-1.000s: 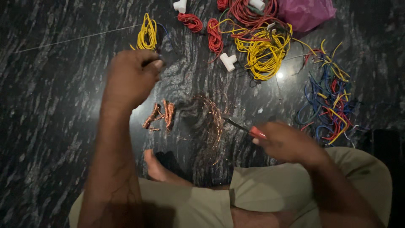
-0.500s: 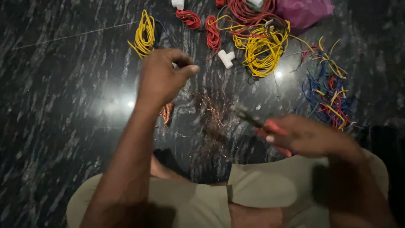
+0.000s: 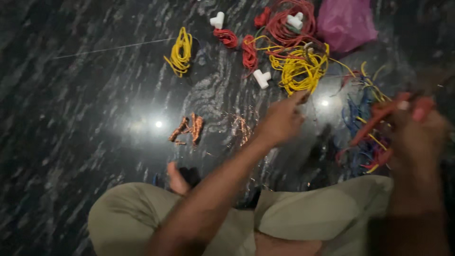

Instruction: The person prepares copper wires by using pliers to strip the insulation off the ends of several red and yellow electrical wires, then gathers the stripped copper strands together.

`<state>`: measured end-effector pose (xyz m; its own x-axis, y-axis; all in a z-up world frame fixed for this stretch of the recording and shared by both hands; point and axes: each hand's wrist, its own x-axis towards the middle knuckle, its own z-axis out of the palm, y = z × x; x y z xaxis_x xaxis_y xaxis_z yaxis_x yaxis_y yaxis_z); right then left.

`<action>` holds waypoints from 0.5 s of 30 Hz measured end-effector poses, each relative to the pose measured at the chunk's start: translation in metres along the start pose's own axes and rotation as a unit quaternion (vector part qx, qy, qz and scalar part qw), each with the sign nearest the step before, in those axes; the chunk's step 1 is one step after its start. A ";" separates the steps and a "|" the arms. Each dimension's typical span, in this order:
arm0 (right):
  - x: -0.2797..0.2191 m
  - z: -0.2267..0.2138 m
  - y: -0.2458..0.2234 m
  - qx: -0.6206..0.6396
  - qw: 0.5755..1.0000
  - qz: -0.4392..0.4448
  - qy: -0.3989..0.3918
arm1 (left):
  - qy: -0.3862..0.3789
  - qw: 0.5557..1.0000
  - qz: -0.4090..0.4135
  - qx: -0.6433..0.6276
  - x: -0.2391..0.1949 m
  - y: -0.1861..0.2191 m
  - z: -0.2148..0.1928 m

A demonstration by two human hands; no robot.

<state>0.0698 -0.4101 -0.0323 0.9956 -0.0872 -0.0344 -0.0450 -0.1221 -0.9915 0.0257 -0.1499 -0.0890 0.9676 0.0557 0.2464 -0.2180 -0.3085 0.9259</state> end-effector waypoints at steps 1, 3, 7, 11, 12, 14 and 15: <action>0.005 0.001 0.002 0.005 1.000 0.002 -0.004 | 0.007 0.993 -0.006 0.114 -0.002 -0.005 -0.020; 0.010 -0.001 0.003 0.056 0.997 0.042 0.017 | 0.009 0.988 -0.106 0.107 0.001 -0.020 -0.071; 0.007 0.010 0.003 0.052 0.997 0.058 0.001 | 0.074 0.910 -0.186 0.364 -0.014 -0.050 -0.183; 0.000 0.027 -0.003 0.049 0.993 0.105 -0.025 | 0.095 0.842 -0.163 0.506 -0.046 -0.086 -0.223; -0.002 0.030 -0.006 0.040 0.992 0.119 -0.025 | 0.135 0.832 -0.088 0.531 -0.053 -0.094 -0.224; -0.005 0.036 -0.010 0.024 0.992 0.122 -0.022 | 0.102 0.826 -0.139 0.537 -0.051 -0.111 -0.211; -0.006 0.039 -0.011 0.010 0.992 0.123 -0.020 | 0.070 0.817 -0.187 0.541 -0.049 -0.116 -0.203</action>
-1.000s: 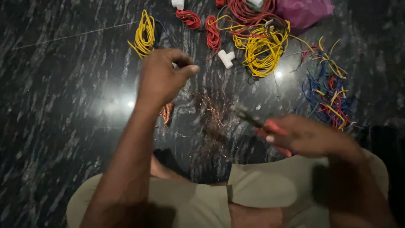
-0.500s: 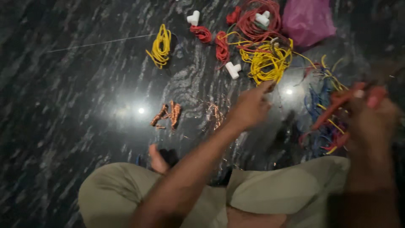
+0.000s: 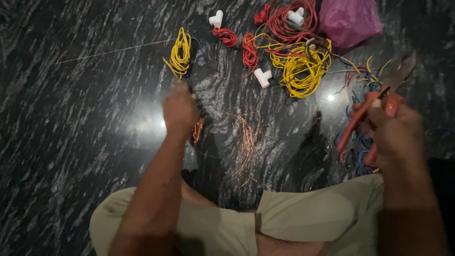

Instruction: The person prepares copper wires by using pliers to strip the insulation off the ends of several red and yellow electrical wires, then gathers the stripped copper strands together.

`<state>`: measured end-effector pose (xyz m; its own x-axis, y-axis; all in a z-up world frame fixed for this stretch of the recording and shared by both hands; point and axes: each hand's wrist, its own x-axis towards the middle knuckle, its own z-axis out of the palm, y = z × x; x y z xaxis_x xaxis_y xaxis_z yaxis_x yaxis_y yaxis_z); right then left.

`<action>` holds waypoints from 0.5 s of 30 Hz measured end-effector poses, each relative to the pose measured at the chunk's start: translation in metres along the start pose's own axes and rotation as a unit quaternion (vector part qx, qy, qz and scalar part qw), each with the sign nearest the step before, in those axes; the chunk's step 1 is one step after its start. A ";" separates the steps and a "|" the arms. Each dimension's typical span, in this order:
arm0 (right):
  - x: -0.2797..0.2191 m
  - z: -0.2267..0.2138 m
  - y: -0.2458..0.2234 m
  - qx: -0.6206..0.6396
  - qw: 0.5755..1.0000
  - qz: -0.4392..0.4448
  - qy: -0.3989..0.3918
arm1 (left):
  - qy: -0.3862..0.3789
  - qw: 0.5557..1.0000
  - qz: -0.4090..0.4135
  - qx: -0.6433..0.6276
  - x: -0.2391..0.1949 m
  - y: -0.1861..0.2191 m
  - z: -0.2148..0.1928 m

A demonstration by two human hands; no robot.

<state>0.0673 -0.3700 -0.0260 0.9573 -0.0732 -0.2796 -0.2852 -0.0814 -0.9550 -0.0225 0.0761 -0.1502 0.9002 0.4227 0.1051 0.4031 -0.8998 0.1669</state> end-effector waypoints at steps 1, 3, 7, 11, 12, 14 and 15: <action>-0.001 0.002 -0.002 0.000 1.000 0.000 0.001 | 0.000 1.000 0.001 0.000 0.000 0.008 0.005; -0.003 0.002 -0.005 0.007 1.000 0.020 -0.021 | 0.023 0.999 0.042 -0.017 -0.002 0.029 0.010; -0.001 0.003 -0.002 0.003 0.999 0.038 -0.038 | -0.085 0.994 0.064 -0.018 -0.011 0.068 -0.009; 0.000 0.002 0.000 0.017 0.997 0.045 -0.059 | -0.183 0.974 0.114 -0.066 -0.034 0.106 -0.027; 0.000 0.002 0.001 0.013 0.997 0.050 -0.064 | -0.194 0.968 0.135 -0.079 -0.040 0.113 -0.028; 0.000 0.002 0.002 0.009 0.996 0.054 -0.068 | -0.190 0.968 0.137 -0.091 -0.053 0.126 -0.031; 0.000 0.002 0.002 0.004 0.996 0.058 -0.073 | -0.186 0.967 0.137 -0.103 -0.059 0.130 -0.035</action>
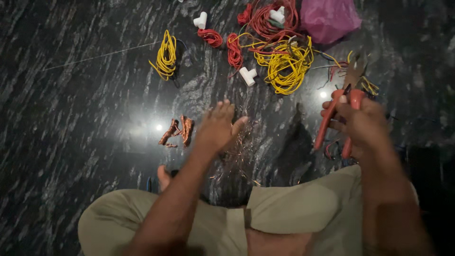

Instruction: The person prepares copper wires by using pliers to strip the insulation off the ends of several red and yellow electrical wires, then gathers the stripped copper strands together.

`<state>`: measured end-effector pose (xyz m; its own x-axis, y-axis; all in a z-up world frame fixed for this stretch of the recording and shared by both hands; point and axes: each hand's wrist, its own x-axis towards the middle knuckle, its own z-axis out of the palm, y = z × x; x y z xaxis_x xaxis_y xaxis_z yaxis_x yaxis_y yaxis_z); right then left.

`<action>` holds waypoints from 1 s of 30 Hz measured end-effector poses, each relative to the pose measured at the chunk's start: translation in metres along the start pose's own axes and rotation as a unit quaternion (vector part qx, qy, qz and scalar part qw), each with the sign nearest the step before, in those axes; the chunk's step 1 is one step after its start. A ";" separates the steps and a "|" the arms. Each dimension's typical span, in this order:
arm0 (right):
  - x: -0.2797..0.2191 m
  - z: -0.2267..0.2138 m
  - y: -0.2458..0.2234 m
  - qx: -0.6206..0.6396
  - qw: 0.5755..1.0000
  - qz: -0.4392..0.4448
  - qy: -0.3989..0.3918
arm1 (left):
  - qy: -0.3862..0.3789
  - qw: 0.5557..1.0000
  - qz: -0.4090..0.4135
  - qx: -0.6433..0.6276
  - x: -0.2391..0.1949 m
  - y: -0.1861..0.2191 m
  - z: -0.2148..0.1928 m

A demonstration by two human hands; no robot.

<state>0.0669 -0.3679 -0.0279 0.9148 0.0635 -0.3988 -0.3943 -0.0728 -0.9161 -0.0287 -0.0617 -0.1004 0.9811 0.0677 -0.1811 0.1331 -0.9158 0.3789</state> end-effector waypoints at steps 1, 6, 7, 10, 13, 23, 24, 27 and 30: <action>0.000 0.001 0.000 0.001 1.000 -0.001 0.001 | 0.000 1.000 0.001 0.001 -0.006 0.005 -0.002; 0.000 0.001 0.000 0.011 1.000 0.005 -0.013 | 0.038 0.997 -0.064 -0.023 -0.025 0.033 -0.025; 0.001 0.001 0.000 0.012 1.000 0.004 -0.011 | 0.037 0.997 -0.062 -0.021 -0.022 0.038 -0.028; 0.002 0.002 0.000 -0.015 1.000 0.009 -0.002 | 0.065 0.998 0.025 0.005 -0.006 0.046 -0.022; 0.003 0.002 0.001 0.001 1.000 0.014 -0.008 | 0.053 0.983 0.162 0.073 0.012 0.053 0.004; 0.007 0.006 0.005 -0.005 0.999 0.031 -0.022 | 0.039 0.998 0.022 0.034 -0.043 0.050 0.031; 0.006 0.005 0.003 -0.009 0.999 0.035 -0.023 | 0.020 1.000 0.003 0.009 -0.049 0.055 0.027; 0.008 0.005 0.006 -0.015 0.999 0.023 -0.028 | 0.162 0.987 -0.007 0.005 -0.066 0.071 0.012; 0.008 0.005 0.005 -0.018 0.999 0.035 -0.022 | 0.258 0.953 -0.150 -0.056 -0.082 0.096 -0.005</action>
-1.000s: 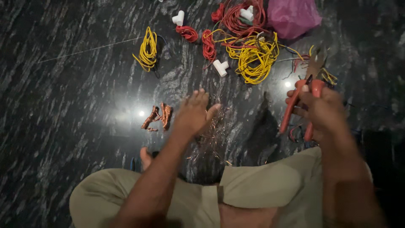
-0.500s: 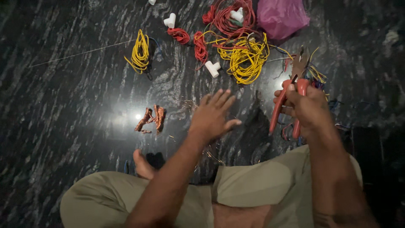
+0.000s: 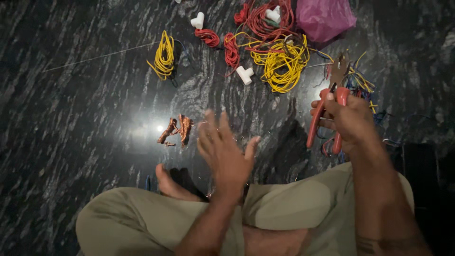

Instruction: The person prepares copper wires by using pliers to strip the insulation off the ends of several red and yellow electrical wires, then gathers the stripped copper strands together.

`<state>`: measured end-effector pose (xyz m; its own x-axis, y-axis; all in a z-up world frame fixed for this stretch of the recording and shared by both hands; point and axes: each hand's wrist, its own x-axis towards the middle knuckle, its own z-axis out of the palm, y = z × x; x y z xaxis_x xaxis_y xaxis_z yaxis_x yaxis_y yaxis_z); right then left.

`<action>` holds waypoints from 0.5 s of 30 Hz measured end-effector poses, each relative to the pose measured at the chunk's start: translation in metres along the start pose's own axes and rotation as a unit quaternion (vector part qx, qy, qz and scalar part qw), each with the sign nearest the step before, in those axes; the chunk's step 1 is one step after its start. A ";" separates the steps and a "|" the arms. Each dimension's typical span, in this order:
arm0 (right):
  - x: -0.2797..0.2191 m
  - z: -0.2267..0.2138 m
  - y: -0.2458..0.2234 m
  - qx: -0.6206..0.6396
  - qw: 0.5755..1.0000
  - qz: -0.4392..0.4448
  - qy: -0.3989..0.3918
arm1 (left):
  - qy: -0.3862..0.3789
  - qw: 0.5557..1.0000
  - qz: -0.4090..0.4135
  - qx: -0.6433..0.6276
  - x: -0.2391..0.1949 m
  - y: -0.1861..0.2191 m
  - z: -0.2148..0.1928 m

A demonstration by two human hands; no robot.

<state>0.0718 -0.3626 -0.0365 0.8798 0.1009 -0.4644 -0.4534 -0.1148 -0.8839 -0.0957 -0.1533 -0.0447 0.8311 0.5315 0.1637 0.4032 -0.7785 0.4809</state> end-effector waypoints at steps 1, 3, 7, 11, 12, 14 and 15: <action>0.000 0.000 -0.001 0.001 1.000 -0.001 -0.002 | 0.002 1.000 0.000 0.001 0.000 0.007 -0.005; -0.001 0.001 -0.002 -0.010 1.000 -0.008 0.004 | -0.103 0.982 -0.158 0.005 -0.002 0.015 -0.008; -0.002 0.006 -0.001 -0.007 1.000 -0.009 0.003 | -0.197 0.962 -0.184 0.040 -0.011 0.017 0.016; -0.002 0.009 0.001 -0.005 1.000 -0.005 -0.005 | -0.049 0.995 -0.051 0.064 -0.010 0.012 0.059; -0.002 0.007 0.002 -0.002 1.000 -0.004 -0.004 | 0.001 0.998 -0.006 0.064 -0.010 0.012 0.069; 0.000 0.005 0.003 0.001 1.000 0.000 -0.003 | 0.024 0.999 0.030 0.034 -0.006 0.007 0.083; 0.001 0.004 0.004 0.006 1.000 0.004 -0.006 | 0.049 0.997 0.063 0.007 -0.003 0.005 0.088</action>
<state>0.0707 -0.3588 -0.0405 0.8743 0.1110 -0.4725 -0.4628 -0.1029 -0.8805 -0.0622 -0.1882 -0.1190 0.8343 0.4586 0.3062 0.3035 -0.8455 0.4393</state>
